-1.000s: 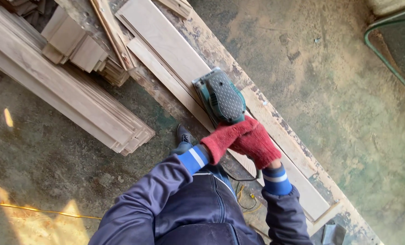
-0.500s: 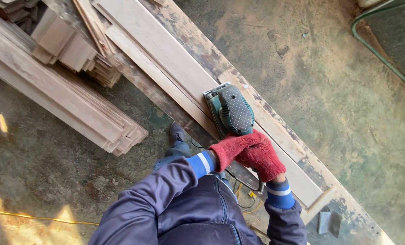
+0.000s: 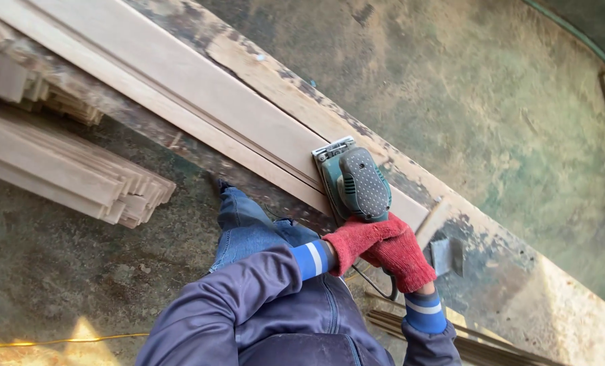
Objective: Sand a piece of wood using an orbital power sander and manual sandpaper.
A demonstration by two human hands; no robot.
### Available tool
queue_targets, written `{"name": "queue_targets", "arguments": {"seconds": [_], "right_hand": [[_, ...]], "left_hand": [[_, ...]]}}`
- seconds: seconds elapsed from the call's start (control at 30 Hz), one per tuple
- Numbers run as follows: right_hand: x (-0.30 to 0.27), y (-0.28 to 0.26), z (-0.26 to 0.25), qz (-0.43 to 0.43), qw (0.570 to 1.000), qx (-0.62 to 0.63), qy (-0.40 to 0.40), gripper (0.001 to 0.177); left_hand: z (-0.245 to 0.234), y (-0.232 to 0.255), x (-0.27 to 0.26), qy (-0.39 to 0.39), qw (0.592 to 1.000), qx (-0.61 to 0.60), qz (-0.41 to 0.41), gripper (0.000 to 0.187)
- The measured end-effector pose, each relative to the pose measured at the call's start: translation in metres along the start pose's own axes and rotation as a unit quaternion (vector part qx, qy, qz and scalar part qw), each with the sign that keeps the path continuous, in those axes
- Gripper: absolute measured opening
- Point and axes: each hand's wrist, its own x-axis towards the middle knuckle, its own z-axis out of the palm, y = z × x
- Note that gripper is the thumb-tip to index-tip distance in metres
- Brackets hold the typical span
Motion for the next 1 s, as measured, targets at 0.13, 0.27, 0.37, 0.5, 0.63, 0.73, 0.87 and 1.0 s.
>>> {"name": "queue_targets", "arguments": {"seconds": [0.13, 0.27, 0.37, 0.5, 0.63, 0.73, 0.87, 1.0], "right_hand": [[-0.003, 0.067, -0.021, 0.042, 0.999, -0.017, 0.024, 0.049], [0.013, 0.147, -0.032, 0.067, 0.994, 0.054, 0.068, 0.057], [0.002, 0.171, -0.039, 0.078, 0.992, 0.076, 0.071, 0.055], [-0.003, 0.192, -0.052, 0.088, 0.989, 0.1, 0.07, 0.051], [-0.004, 0.205, -0.061, 0.095, 0.985, 0.129, 0.065, 0.046], [-0.008, 0.209, -0.062, 0.093, 0.983, 0.144, 0.061, 0.043], [-0.016, 0.208, -0.058, 0.087, 0.98, 0.168, 0.058, 0.039], [-0.018, 0.191, -0.048, 0.077, 0.978, 0.187, 0.06, 0.035]], "left_hand": [[0.036, 0.009, -0.022, -0.059, 0.997, 0.01, -0.059, 0.081], [0.089, 0.006, 0.014, -0.111, 0.941, 0.191, -0.255, 0.119], [0.092, -0.048, 0.024, -0.193, 0.972, 0.128, -0.03, 0.056], [0.119, -0.056, 0.035, -0.24, 0.957, 0.16, -0.032, 0.057], [0.138, -0.063, 0.045, -0.245, 0.947, 0.203, -0.04, 0.072], [0.142, -0.066, 0.047, -0.256, 0.941, 0.214, -0.062, 0.073], [0.136, -0.06, 0.042, -0.286, 0.928, 0.232, -0.054, 0.087], [0.102, -0.084, 0.06, -0.398, 0.909, 0.109, 0.06, 0.056]]}}
